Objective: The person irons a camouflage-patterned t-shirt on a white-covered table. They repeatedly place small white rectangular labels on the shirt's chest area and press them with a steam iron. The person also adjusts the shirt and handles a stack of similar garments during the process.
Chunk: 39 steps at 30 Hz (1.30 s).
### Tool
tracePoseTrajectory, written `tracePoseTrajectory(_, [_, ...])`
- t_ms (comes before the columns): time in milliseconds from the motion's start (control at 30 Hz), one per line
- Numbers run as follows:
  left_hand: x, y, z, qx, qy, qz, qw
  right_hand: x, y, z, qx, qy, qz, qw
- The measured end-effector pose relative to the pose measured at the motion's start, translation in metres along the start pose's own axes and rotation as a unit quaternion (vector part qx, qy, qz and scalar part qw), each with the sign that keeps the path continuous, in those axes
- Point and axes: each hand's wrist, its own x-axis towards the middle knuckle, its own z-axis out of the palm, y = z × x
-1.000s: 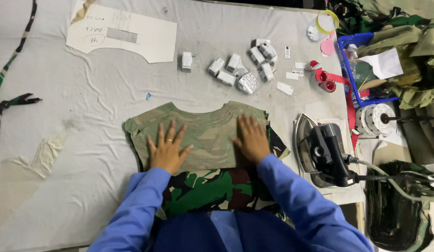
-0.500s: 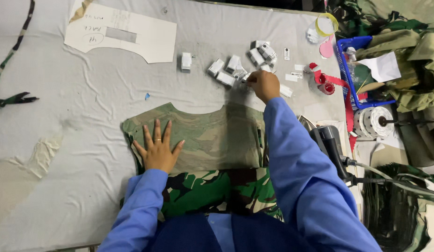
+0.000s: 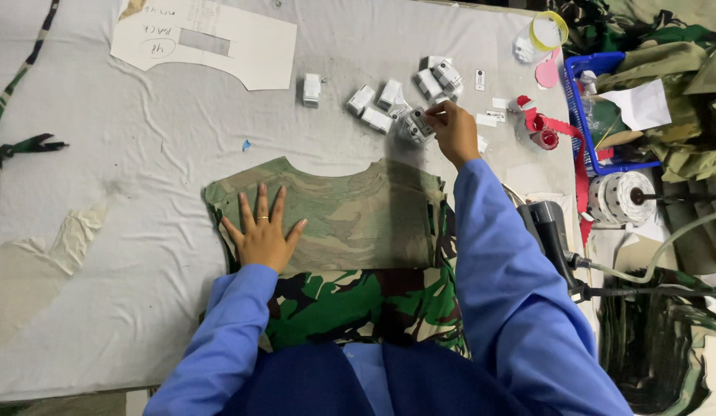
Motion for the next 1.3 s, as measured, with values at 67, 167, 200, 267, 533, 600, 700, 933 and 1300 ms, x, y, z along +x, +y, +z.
tracePoseTrajectory(67, [0.001,0.005,-0.004,0.015,0.019,0.002,1.000,-0.007,-0.005,0.003,0.030,0.010,-0.001,0.999])
tracePoseTrajectory(167, [0.008,0.017,-0.003,-0.036,0.059,0.024,0.997,-0.040,-0.040,0.005,0.149,0.005,-0.027,0.989])
tracePoseTrajectory(200, [0.011,0.023,-0.002,-0.103,0.080,0.043,0.991,-0.054,-0.057,0.004,0.234,-0.010,-0.052,0.971])
tracePoseTrajectory(267, [0.007,0.051,-0.050,-0.345,-0.001,0.019,0.939,-0.092,-0.098,0.012,0.273,-0.063,-0.040,0.959])
tracePoseTrajectory(533, [0.014,0.081,-0.066,-0.832,-0.173,-0.151,0.504,-0.149,-0.137,0.031,0.348,-0.101,-0.027,0.932])
tracePoseTrajectory(600, [0.009,0.080,-0.080,-0.846,-0.236,-0.185,0.440,-0.152,-0.135,0.030,0.299,-0.084,-0.071,0.948])
tracePoseTrajectory(700, [0.010,0.078,-0.073,-0.857,-0.261,-0.184,0.404,-0.156,-0.138,0.028,0.259,-0.076,-0.093,0.958])
tracePoseTrajectory(933, [0.005,0.078,-0.091,-0.862,-0.304,-0.177,0.365,-0.157,-0.148,0.009,0.305,-0.092,-0.115,0.941])
tracePoseTrajectory(1300, [0.001,0.086,-0.106,-0.786,-0.152,-0.130,0.585,-0.159,-0.155,-0.002,0.253,-0.080,-0.142,0.954])
